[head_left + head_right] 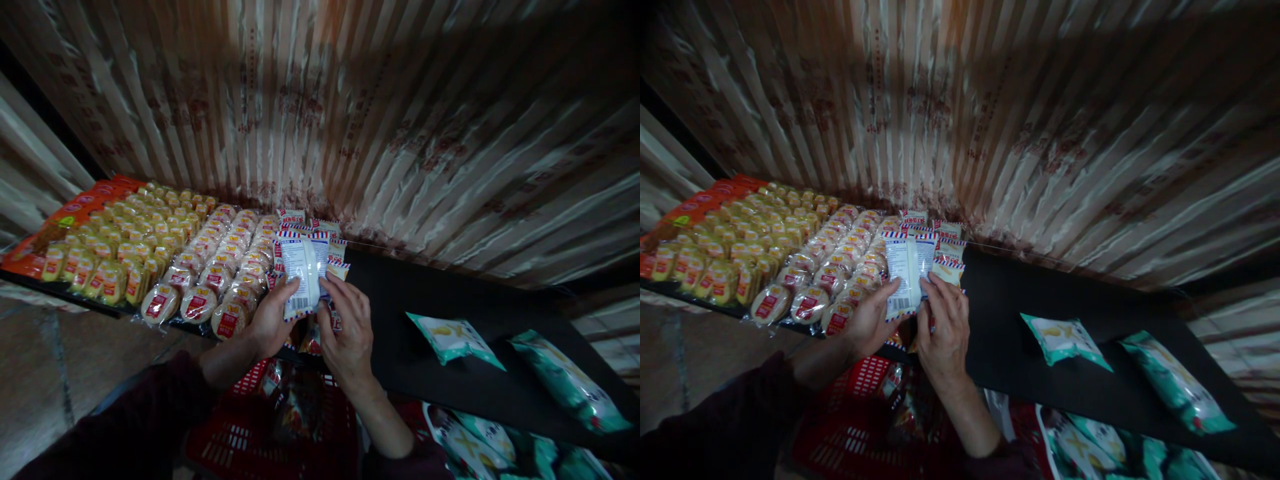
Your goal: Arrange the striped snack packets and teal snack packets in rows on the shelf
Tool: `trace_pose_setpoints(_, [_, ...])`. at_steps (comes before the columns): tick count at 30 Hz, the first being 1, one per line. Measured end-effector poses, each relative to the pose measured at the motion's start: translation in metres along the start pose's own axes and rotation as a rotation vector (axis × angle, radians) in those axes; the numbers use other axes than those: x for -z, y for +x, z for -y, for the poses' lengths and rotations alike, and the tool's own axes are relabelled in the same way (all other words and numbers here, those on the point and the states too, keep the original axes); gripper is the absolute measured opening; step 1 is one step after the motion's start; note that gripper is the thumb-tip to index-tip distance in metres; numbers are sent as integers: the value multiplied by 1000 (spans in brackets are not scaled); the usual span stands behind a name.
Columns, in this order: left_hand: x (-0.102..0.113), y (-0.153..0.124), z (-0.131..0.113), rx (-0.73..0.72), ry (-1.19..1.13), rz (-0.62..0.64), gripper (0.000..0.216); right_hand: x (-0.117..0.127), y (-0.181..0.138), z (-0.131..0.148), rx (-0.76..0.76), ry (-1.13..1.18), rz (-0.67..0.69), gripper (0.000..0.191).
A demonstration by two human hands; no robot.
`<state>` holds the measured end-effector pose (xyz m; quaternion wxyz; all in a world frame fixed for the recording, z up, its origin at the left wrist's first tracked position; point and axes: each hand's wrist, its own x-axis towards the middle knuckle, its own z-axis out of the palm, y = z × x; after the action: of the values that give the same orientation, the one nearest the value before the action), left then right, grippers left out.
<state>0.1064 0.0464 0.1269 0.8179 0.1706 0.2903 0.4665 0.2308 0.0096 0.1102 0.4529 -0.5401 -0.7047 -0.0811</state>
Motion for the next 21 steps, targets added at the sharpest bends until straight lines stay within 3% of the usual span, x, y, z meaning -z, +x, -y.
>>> trace_pose_setpoints(7, [-1,-2,3,-184,83,174,50,7,-3,5,-159,188,106,50])
trace_pose_setpoints(15, [13,-9,6,-423,638,196,53,5,-5,11,-413,515,197,80])
trace_pose_setpoints(17, [12,-12,6,-438,696,220,53,6,-2,13,-477,546,180,77])
trace_pose_setpoints(21, [8,-16,3,-471,777,256,51,9,2,13,-509,506,93,52])
